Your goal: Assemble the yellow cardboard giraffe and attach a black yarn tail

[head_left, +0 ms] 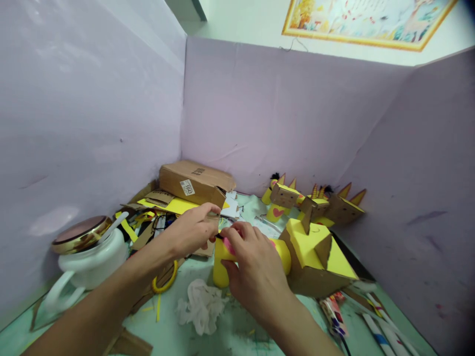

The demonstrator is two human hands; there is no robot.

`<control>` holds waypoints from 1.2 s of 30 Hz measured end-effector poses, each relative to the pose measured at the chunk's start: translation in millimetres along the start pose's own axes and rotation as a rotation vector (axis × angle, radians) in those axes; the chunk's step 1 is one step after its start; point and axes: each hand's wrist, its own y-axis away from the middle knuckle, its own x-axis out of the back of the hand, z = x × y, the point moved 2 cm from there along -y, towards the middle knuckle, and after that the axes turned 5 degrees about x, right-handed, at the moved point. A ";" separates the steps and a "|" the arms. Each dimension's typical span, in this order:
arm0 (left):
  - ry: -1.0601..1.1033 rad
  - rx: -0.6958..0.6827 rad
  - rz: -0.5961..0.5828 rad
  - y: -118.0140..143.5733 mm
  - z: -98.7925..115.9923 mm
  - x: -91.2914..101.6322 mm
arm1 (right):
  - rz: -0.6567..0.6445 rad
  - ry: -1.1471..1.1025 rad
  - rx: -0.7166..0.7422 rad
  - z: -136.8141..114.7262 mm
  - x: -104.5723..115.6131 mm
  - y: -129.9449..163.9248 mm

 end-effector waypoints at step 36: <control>0.043 0.011 0.026 -9.2 -6.0 1.5 | 0.015 -0.011 0.017 1.7 -2.7 0.3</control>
